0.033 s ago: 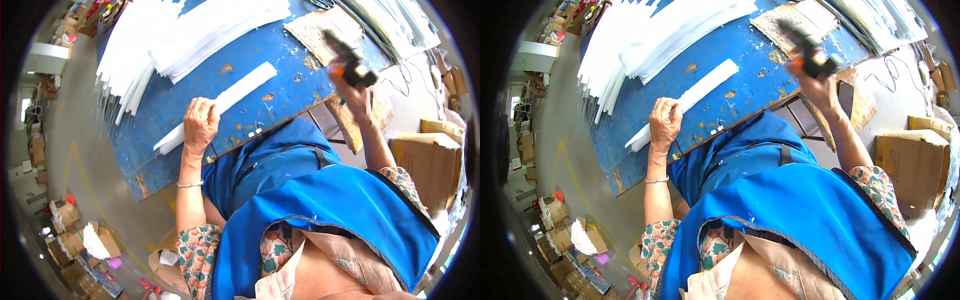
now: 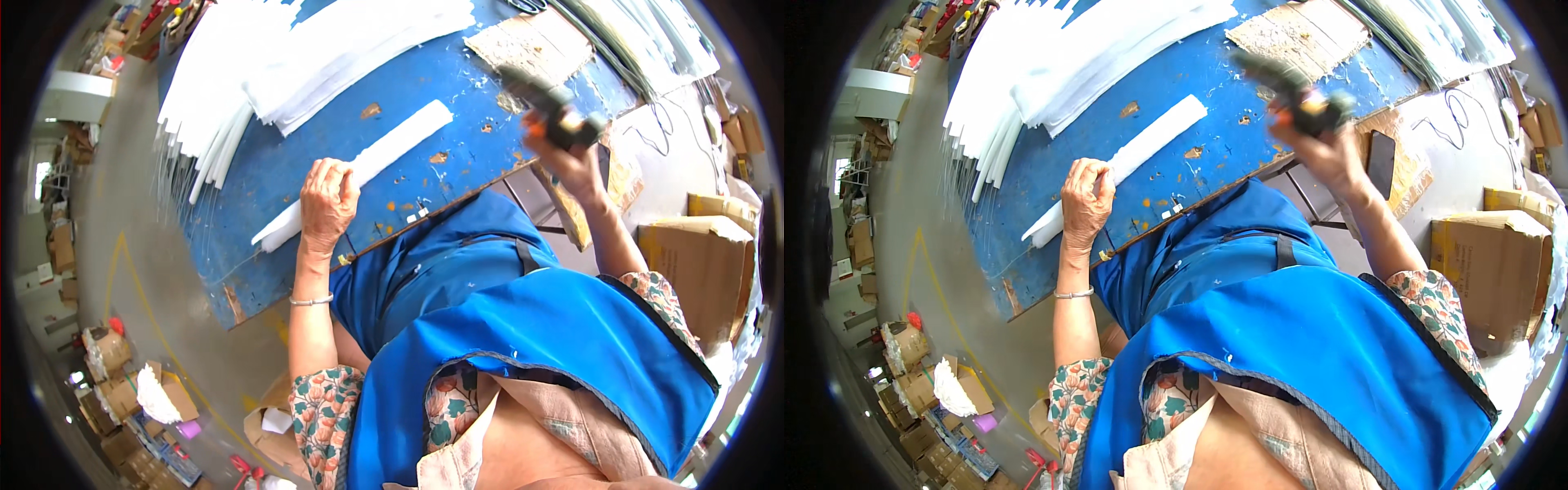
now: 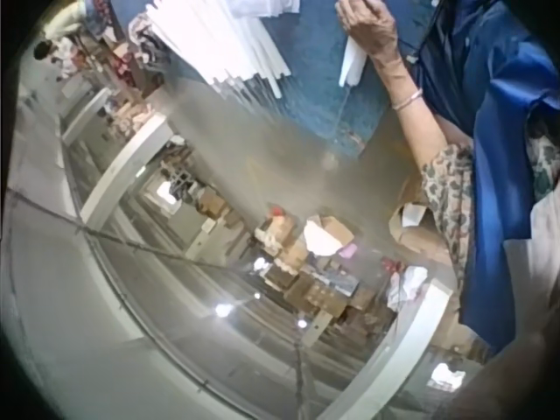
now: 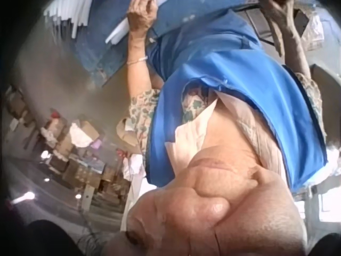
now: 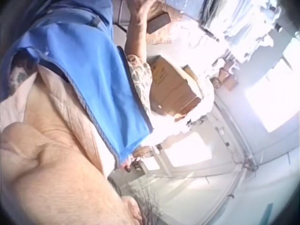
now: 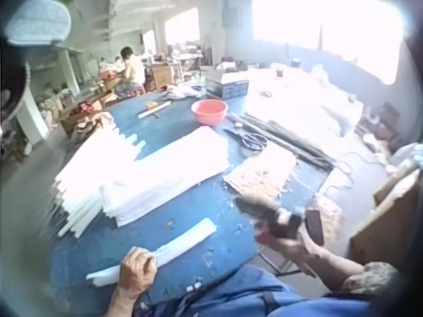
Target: The worker is assembling foam tubes by rolling foam sheets around rods and securing the edges with a hot glue gun.
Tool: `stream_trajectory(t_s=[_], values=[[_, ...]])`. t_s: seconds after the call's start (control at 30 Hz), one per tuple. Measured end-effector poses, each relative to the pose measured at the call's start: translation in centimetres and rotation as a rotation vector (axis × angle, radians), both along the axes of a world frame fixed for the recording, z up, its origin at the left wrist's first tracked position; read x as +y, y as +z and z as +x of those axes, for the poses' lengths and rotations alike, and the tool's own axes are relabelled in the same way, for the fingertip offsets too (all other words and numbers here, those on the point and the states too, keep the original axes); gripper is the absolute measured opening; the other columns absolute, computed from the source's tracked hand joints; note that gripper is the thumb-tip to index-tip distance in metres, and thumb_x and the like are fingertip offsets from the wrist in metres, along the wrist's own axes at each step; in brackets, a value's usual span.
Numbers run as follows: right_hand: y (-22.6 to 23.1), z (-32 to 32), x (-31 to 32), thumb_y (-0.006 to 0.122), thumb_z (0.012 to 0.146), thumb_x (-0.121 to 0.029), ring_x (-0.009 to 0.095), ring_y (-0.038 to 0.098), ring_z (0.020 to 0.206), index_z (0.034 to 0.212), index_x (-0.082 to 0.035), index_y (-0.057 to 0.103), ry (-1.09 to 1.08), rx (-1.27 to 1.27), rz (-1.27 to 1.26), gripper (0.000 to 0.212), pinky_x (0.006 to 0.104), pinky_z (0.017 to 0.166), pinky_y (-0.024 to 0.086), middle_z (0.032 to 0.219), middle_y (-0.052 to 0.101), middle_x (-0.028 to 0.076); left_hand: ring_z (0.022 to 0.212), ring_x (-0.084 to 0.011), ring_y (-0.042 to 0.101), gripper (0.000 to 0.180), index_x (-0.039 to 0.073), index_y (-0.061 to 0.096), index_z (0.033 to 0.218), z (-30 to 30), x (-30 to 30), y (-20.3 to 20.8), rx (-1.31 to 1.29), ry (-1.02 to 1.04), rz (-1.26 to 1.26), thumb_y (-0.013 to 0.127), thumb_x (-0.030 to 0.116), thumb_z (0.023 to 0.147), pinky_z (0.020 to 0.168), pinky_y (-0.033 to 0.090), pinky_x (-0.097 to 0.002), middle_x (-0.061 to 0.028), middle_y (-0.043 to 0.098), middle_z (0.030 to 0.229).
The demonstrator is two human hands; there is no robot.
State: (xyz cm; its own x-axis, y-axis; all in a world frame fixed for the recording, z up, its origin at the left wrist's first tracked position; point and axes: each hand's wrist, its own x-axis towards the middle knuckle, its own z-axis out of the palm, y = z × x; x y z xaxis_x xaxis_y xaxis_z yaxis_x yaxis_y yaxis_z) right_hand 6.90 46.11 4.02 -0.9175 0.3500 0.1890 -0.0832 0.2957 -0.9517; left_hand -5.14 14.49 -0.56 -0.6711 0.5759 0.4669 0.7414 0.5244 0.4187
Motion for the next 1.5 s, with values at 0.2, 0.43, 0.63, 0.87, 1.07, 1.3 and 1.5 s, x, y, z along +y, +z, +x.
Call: stream_trajectory(t_s=[0.2,0.43,0.63,0.87,1.07,1.3,1.5], values=[[1.1,-0.2,-6.6,0.065,0.075,-0.018,0.031,0.054,0.086,0.092,-0.003,0.055,0.597,0.146,0.591,0.025,0.0403,0.074,0.048,0.090,0.056,0.012,0.077,-0.0290,0.057,0.008,0.001,0.056,0.081,-0.1,-0.1,0.4,-0.063,0.005,0.031,0.060,0.000,0.074,0.070,0.047,-0.0376,-0.0113,0.057,0.079],[-1.7,-1.8,-9.4,0.064,0.074,-0.022,0.030,0.050,0.078,0.082,-0.004,0.050,0.569,0.196,0.779,0.024,0.0397,0.069,0.044,0.077,0.048,0.012,0.075,-0.0288,0.056,0.004,0.002,0.056,0.078,-0.2,0.0,0.6,-0.108,-0.002,0.084,0.059,0.001,0.076,0.068,0.047,-0.0381,-0.0104,0.056,0.076],[-2.3,-1.8,-9.4,0.065,0.069,-0.015,0.031,0.054,0.081,0.084,-0.003,0.051,0.520,0.186,0.665,0.024,0.0392,0.071,0.046,0.080,0.052,0.013,0.074,-0.0300,0.056,0.001,0.002,0.055,0.078,-0.4,0.5,0.7,-0.114,-0.025,0.091,0.057,0.002,0.078,0.067,0.046,-0.0391,-0.0108,0.056,0.075],[0.8,-2.4,-2.5,0.069,0.083,-0.025,0.010,0.054,0.073,0.093,-0.004,0.057,0.223,0.024,-0.229,0.026,0.0299,0.065,0.047,0.077,0.055,-0.001,0.075,-0.0342,0.053,0.001,-0.001,0.053,0.079,0.1,0.7,1.0,-0.138,-0.032,0.034,0.054,0.000,0.080,0.067,0.044,-0.0415,-0.0154,0.053,0.077],[0.2,-4.7,10.6,0.058,0.087,-0.046,0.014,0.059,0.056,0.092,0.000,0.059,-0.117,-0.288,-0.620,0.046,0.0240,0.048,0.050,0.076,0.061,0.009,0.074,-0.0352,0.052,0.003,-0.002,0.051,0.079,0.4,0.8,1.5,-0.094,-0.022,-0.014,0.054,-0.002,0.080,0.068,0.043,-0.0428,-0.0165,0.053,0.078],[1.8,-7.5,15.0,0.049,0.088,-0.054,0.022,0.062,0.065,0.083,0.000,0.064,-0.219,-0.693,0.774,0.057,0.0359,0.058,0.050,0.071,0.062,0.012,0.073,-0.0343,0.053,0.003,-0.002,0.052,0.082,1.0,-0.4,1.4,-0.024,0.015,-0.075,0.055,-0.002,0.081,0.065,0.044,-0.0426,-0.0164,0.054,0.079],[1.1,-4.6,27.3,0.052,0.091,-0.041,0.011,0.050,0.051,0.077,-0.009,0.063,-0.783,-0.438,0.682,0.037,0.0304,0.048,0.045,0.063,0.059,0.004,0.073,-0.0336,0.053,0.002,-0.001,0.053,0.082,1.1,-0.2,1.0,-0.020,0.031,-0.082,0.055,0.000,0.080,0.063,0.044,-0.0423,-0.0157,0.054,0.079]])
